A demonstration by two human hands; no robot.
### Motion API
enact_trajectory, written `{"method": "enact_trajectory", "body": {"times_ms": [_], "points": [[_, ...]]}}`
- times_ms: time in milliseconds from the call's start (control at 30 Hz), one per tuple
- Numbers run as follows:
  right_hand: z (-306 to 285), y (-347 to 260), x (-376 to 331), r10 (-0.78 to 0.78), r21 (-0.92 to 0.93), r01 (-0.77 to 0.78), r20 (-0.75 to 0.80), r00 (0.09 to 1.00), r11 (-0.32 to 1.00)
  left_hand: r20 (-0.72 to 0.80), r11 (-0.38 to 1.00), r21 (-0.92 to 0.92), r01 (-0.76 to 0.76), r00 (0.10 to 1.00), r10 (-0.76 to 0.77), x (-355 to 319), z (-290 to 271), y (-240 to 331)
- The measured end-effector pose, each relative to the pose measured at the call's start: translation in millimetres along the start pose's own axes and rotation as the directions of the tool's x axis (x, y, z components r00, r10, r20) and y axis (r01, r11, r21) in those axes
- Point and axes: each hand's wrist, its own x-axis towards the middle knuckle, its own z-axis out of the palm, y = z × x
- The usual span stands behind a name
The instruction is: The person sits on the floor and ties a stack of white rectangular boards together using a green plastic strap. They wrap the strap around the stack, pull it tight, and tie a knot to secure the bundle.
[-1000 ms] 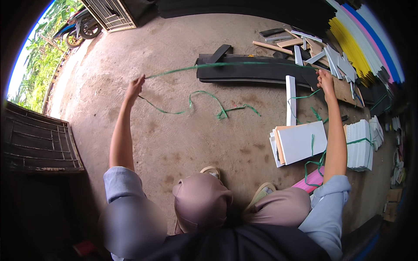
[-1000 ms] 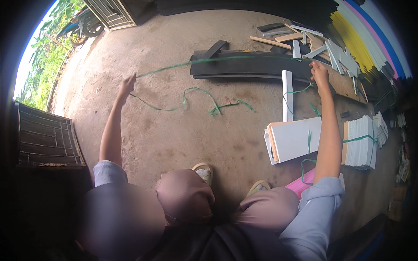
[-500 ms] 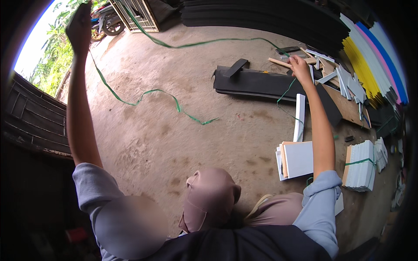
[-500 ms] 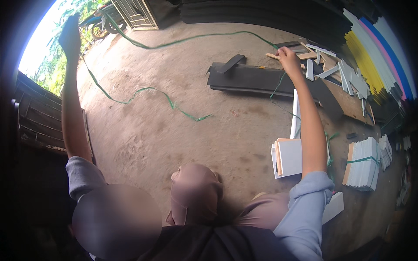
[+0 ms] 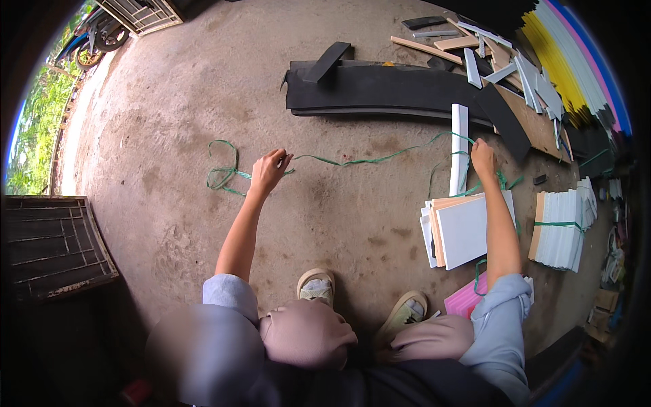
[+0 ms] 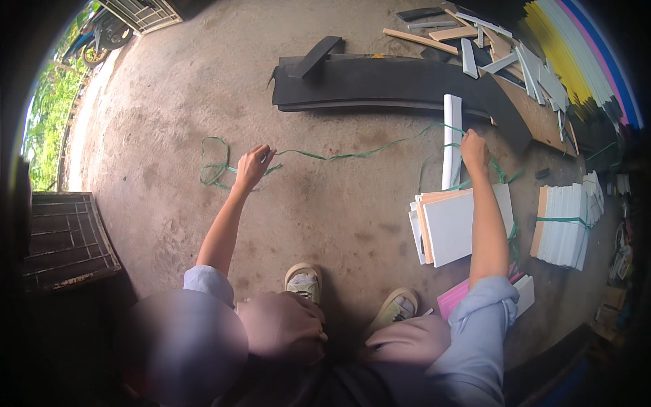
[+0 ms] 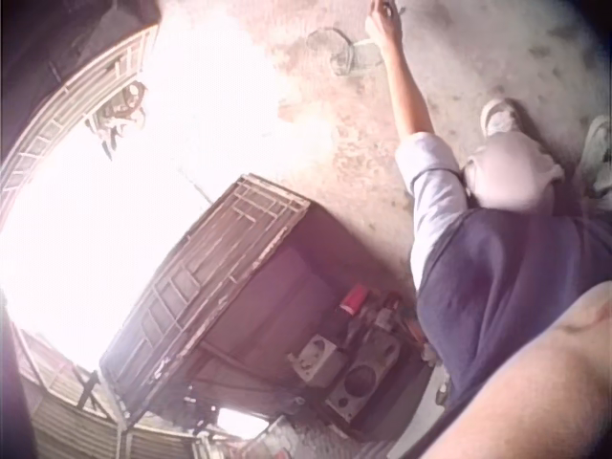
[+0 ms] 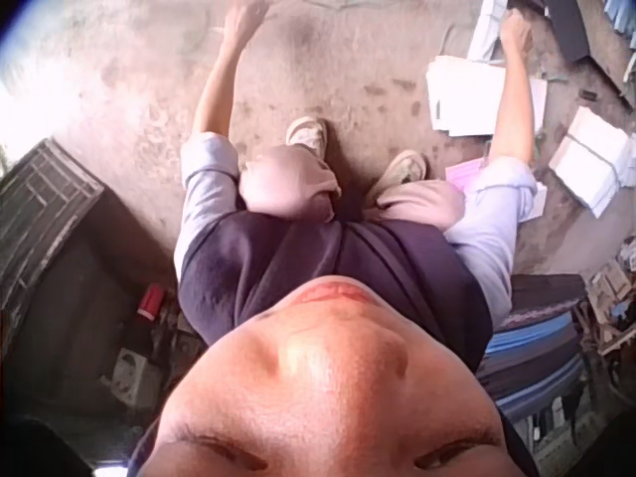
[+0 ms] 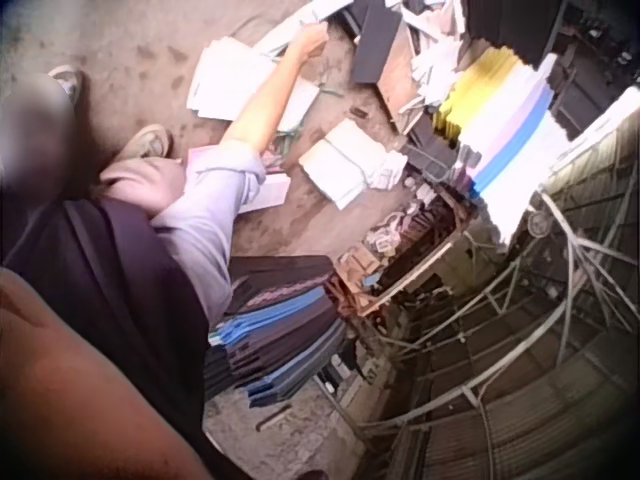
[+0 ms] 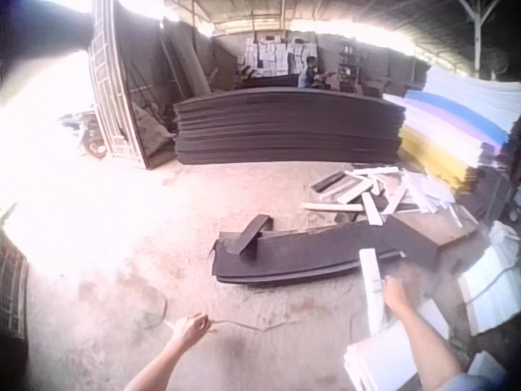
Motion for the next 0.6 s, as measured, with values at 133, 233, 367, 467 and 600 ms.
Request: {"method": "enact_trajectory", "body": {"times_ms": [133, 233, 367, 467, 600], "points": [[20.9, 10.3, -6.4, 0.034, -0.156, -0.012, 0.139, 0.99, 0.988, 0.149, 0.974, 0.218, -0.057, 0.988, 0.024, -4.1, 21.6, -13.6], [7.6, 27.8, -15.7, -0.092, -0.167, 0.088, -0.019, 0.996, 0.982, 0.09, 0.902, 0.412, -0.131, 0.991, 0.103, 2.5, 19.6, 0.5], [-57.0, 47.1, -67.8, 0.026, 0.211, 0.029, -0.254, 0.967, 0.977, 0.094, 0.958, 0.211, -0.197, 0.979, 0.181, 42.4, -15.8, 56.2], [-66.3, 98.9, -127.7, 0.403, 0.492, -0.251, -0.23, 0.886, 0.833, 0.394, 0.927, -0.359, -0.111, 0.882, 0.258, 73.0, -8.7, 149.4], [-25.2, 140.8, -198.0, 0.699, 0.507, -0.559, -0.128, 0.704, 0.656, 0.62, 0.727, -0.678, 0.111, 0.618, 0.483, 66.1, 91.5, 266.2]]}}
